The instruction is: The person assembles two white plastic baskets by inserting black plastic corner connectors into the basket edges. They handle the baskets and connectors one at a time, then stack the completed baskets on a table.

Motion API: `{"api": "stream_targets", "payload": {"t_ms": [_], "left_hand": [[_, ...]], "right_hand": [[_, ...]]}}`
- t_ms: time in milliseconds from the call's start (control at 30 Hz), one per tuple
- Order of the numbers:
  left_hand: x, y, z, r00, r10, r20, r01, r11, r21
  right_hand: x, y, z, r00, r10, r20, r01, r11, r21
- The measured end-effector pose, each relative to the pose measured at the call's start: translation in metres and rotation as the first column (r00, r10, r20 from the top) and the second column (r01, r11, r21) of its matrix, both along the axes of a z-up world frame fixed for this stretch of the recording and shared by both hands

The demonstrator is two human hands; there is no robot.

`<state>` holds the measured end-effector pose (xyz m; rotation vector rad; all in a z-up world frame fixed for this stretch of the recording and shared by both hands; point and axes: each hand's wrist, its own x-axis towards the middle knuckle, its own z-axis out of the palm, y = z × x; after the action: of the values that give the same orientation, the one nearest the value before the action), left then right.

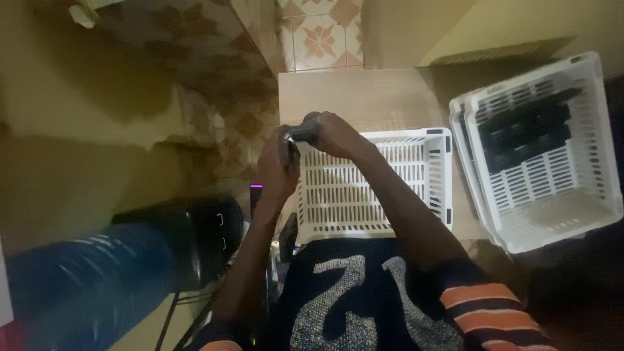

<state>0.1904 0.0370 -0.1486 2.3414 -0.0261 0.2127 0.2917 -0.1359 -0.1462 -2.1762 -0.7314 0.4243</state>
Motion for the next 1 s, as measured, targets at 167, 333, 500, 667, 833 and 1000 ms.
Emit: {"api": "stream_targets", "payload": {"t_ms": [167, 333, 500, 667, 833, 1000], "left_hand": [[-0.002, 0.008, -0.024, 0.996, -0.048, 0.074, 0.056, 0.993, -0.101], [0.003, 0.004, -0.058, 0.983, 0.033, -0.181, -0.104, 0.91, -0.4], [0.02, 0.006, -0.066, 1.0, 0.02, 0.001, -0.017, 0.885, -0.466], [0.028, 0.002, -0.051, 0.97, 0.029, 0.24, 0.069, 0.92, -0.386], [0.036, 0.0, -0.042, 0.945, 0.055, 0.323, 0.083, 0.914, -0.398], [0.034, -0.006, -0.046, 0.967, 0.121, 0.225, 0.01, 0.862, -0.506]], "right_hand": [[-0.001, 0.003, -0.004, 0.99, 0.09, 0.11, -0.087, 0.995, -0.039], [0.001, 0.007, -0.008, 0.995, 0.055, 0.085, -0.05, 0.997, -0.057], [-0.005, 0.013, -0.01, 1.0, 0.003, 0.021, -0.002, 1.0, -0.027], [-0.007, 0.018, -0.009, 0.996, -0.039, -0.083, 0.028, 0.991, -0.127], [-0.004, 0.023, -0.004, 0.999, -0.051, -0.015, 0.05, 0.998, -0.05], [-0.005, 0.022, -0.012, 0.997, -0.055, -0.057, 0.045, 0.985, -0.165]]}}
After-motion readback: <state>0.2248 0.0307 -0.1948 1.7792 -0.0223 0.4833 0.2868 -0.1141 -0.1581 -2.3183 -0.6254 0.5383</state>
